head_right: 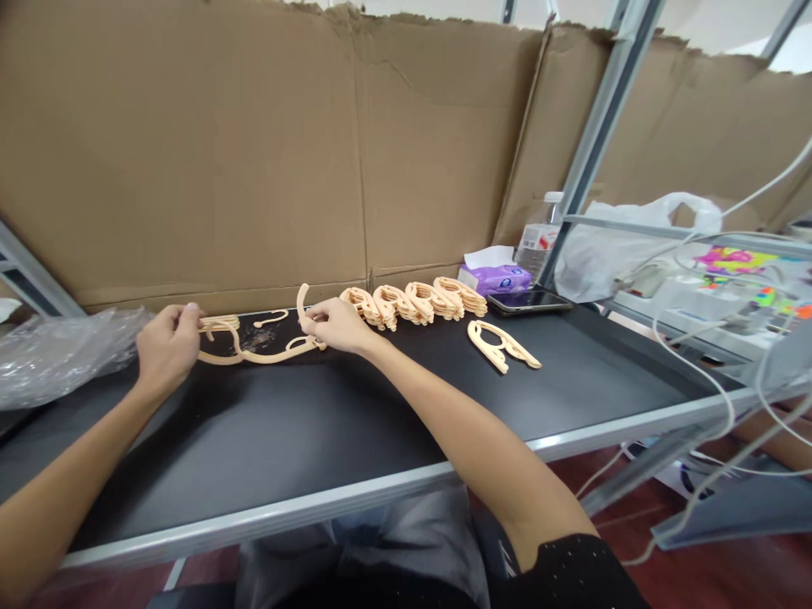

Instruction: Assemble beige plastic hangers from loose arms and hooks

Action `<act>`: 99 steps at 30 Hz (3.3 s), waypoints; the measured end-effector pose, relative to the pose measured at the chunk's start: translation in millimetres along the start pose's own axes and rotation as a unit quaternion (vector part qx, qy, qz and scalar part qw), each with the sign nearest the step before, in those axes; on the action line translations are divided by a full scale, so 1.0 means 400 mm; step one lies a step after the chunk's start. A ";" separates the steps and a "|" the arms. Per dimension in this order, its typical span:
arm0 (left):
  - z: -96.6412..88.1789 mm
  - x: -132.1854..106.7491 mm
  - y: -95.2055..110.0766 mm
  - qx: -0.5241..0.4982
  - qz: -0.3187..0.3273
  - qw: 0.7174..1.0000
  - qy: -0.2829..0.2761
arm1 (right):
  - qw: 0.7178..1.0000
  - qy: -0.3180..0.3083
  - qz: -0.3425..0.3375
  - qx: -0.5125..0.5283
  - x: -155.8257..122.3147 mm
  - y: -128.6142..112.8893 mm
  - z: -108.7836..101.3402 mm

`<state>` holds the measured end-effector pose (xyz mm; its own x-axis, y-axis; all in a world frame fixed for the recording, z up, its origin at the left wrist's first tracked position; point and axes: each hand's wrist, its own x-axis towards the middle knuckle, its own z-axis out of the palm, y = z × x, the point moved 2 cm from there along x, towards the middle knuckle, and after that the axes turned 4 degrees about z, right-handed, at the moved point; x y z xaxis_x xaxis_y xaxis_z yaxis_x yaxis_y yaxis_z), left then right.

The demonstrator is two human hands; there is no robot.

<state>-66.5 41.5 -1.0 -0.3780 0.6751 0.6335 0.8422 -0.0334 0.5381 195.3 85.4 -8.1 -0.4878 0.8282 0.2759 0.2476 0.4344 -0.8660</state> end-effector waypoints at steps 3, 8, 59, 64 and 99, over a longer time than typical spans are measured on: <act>0.018 0.000 -0.012 0.024 -0.006 0.997 -0.069 | 0.994 0.020 0.041 0.096 0.001 -0.011 0.001; 0.056 -0.006 -0.031 0.082 0.036 0.977 -0.194 | 0.980 0.054 0.069 0.177 0.000 -0.030 -0.004; 0.027 -0.023 0.016 0.215 0.016 0.936 -0.277 | 0.774 0.062 -0.148 -0.612 -0.027 0.011 0.001; 0.021 -0.020 0.014 0.193 0.023 0.952 -0.237 | 0.831 0.152 -0.206 -0.493 -0.025 -0.005 -0.014; 0.025 -0.029 0.072 -0.452 -0.153 0.864 -0.158 | 0.847 -0.010 -0.262 -0.463 -0.101 -0.062 0.154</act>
<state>-33.9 40.4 1.6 -0.2857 0.9169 0.2787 0.0221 -0.2844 0.9585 157.1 19.4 -23.4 -0.7453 0.4341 0.5061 0.5384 0.8395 0.0728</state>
